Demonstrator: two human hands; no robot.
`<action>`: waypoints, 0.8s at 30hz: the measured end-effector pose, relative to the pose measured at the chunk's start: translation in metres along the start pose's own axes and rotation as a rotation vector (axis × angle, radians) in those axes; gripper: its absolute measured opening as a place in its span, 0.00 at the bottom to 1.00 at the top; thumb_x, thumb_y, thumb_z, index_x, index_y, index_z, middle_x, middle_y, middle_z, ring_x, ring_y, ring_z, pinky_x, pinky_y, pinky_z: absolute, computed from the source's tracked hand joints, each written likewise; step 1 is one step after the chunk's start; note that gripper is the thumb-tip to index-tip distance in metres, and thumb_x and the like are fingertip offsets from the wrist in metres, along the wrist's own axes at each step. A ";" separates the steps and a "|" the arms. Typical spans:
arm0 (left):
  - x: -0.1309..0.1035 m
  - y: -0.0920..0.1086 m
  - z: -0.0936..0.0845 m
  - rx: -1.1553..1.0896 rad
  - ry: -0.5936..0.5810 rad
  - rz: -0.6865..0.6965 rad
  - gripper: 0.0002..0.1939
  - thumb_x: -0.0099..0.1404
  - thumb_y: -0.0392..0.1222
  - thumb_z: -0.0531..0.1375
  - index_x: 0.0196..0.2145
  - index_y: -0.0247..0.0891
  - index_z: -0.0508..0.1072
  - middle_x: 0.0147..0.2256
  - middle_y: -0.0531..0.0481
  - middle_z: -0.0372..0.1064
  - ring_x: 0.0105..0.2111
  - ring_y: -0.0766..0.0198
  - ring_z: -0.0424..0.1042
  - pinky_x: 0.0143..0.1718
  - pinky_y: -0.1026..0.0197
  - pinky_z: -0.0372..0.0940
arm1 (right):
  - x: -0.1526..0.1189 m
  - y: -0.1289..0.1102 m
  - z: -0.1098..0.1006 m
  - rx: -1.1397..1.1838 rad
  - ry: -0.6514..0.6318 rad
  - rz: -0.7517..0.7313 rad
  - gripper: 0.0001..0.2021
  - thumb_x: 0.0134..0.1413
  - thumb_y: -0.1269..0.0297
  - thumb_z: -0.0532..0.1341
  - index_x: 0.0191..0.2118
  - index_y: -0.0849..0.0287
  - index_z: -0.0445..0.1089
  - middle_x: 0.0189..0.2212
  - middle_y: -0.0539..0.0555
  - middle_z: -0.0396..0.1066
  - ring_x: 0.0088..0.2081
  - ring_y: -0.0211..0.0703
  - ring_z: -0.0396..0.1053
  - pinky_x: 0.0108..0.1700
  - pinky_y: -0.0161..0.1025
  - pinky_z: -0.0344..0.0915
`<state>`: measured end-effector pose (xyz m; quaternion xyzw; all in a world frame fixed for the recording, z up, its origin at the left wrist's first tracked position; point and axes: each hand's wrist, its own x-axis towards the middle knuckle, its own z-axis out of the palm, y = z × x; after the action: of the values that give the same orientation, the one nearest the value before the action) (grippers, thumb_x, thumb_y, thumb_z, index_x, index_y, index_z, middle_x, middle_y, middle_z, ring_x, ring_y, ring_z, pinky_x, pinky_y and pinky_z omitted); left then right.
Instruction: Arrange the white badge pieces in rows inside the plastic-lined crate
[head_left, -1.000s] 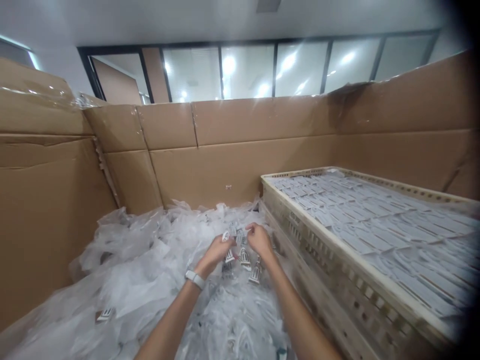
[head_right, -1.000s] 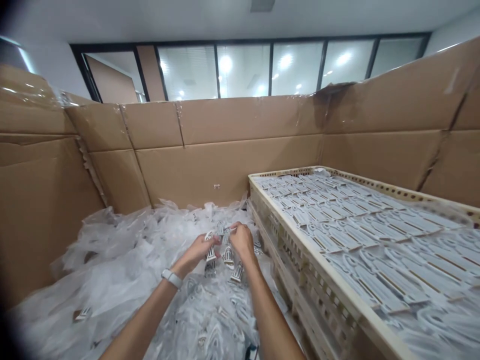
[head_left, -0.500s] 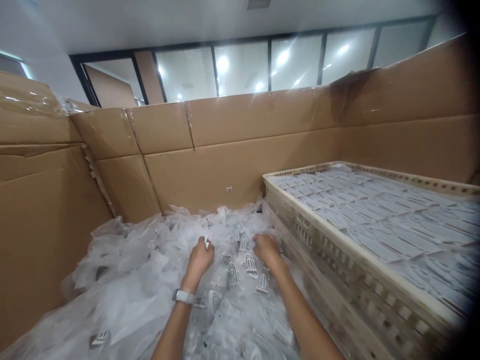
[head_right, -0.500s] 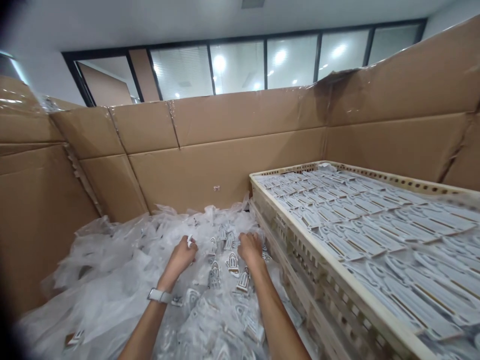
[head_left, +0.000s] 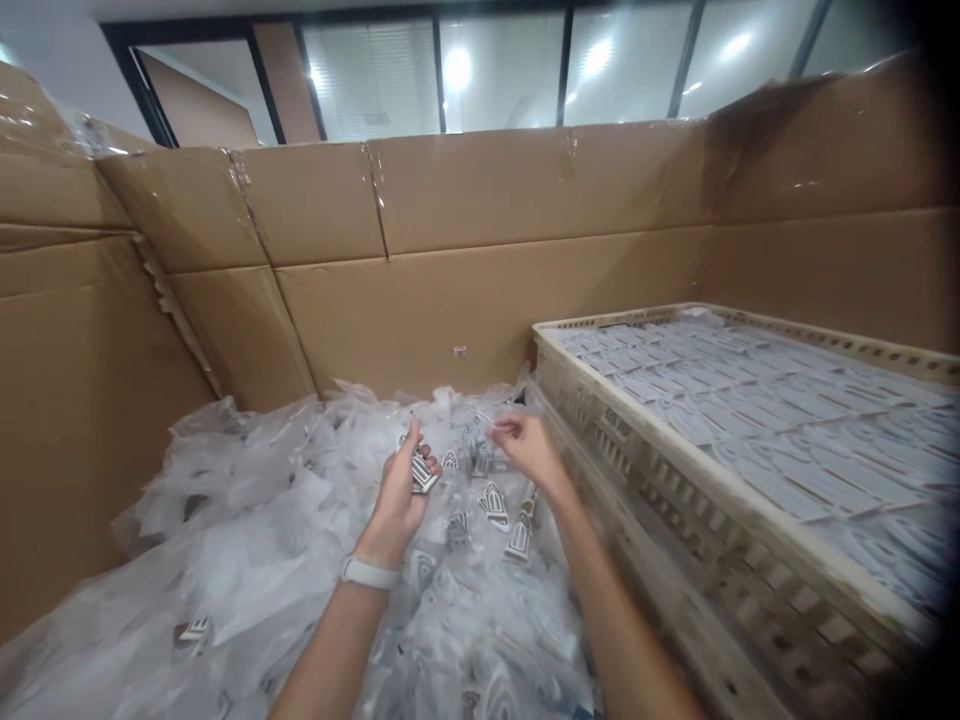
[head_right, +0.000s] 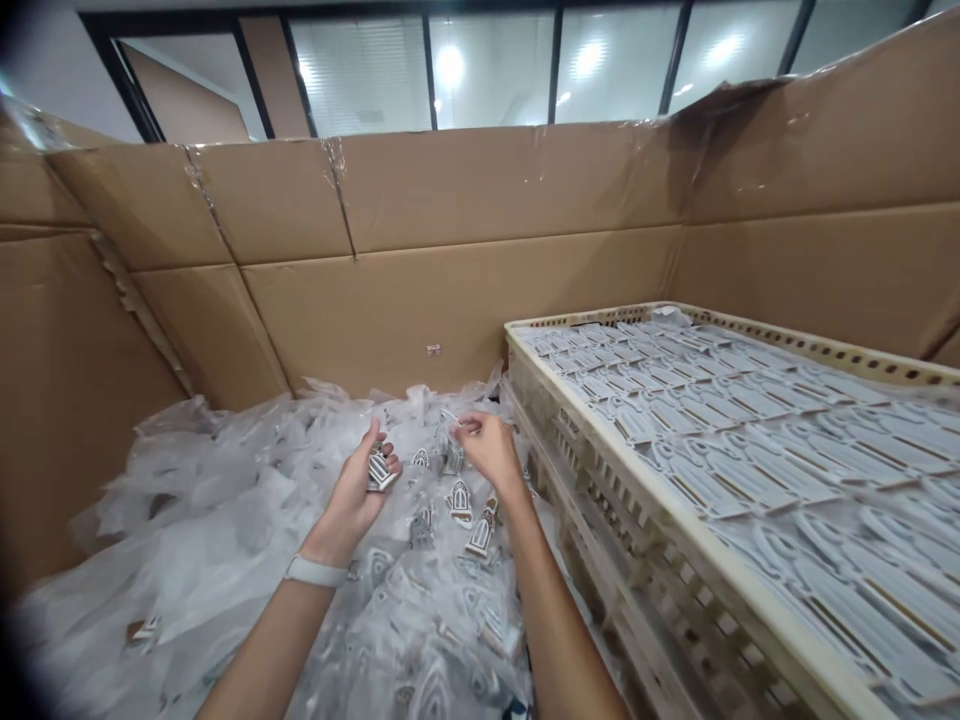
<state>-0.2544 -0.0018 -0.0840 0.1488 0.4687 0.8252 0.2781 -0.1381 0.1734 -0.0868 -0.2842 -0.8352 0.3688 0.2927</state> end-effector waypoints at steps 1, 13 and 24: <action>-0.003 -0.004 0.005 -0.053 -0.005 -0.039 0.26 0.62 0.62 0.73 0.36 0.41 0.67 0.26 0.60 0.60 0.21 0.73 0.61 0.23 0.68 0.62 | -0.001 -0.006 0.002 0.157 -0.049 -0.007 0.19 0.64 0.56 0.67 0.54 0.63 0.79 0.39 0.58 0.81 0.40 0.45 0.78 0.44 0.37 0.72; -0.004 -0.027 0.015 -0.254 0.111 -0.160 0.07 0.75 0.39 0.65 0.37 0.34 0.73 0.28 0.58 0.66 0.20 0.73 0.61 0.19 0.70 0.59 | -0.002 -0.011 0.032 0.244 -0.188 0.061 0.15 0.63 0.65 0.57 0.43 0.61 0.82 0.44 0.56 0.83 0.42 0.44 0.80 0.49 0.37 0.74; 0.006 -0.034 0.000 -0.246 0.151 -0.205 0.09 0.75 0.43 0.65 0.47 0.34 0.75 0.38 0.51 0.74 0.29 0.68 0.72 0.26 0.65 0.70 | 0.004 0.046 0.052 -0.015 -0.272 0.136 0.19 0.61 0.64 0.57 0.48 0.59 0.85 0.47 0.55 0.83 0.52 0.51 0.79 0.56 0.40 0.71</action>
<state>-0.2487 0.0158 -0.1137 0.0029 0.3964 0.8524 0.3409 -0.1651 0.1790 -0.1509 -0.2896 -0.8488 0.4165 0.1490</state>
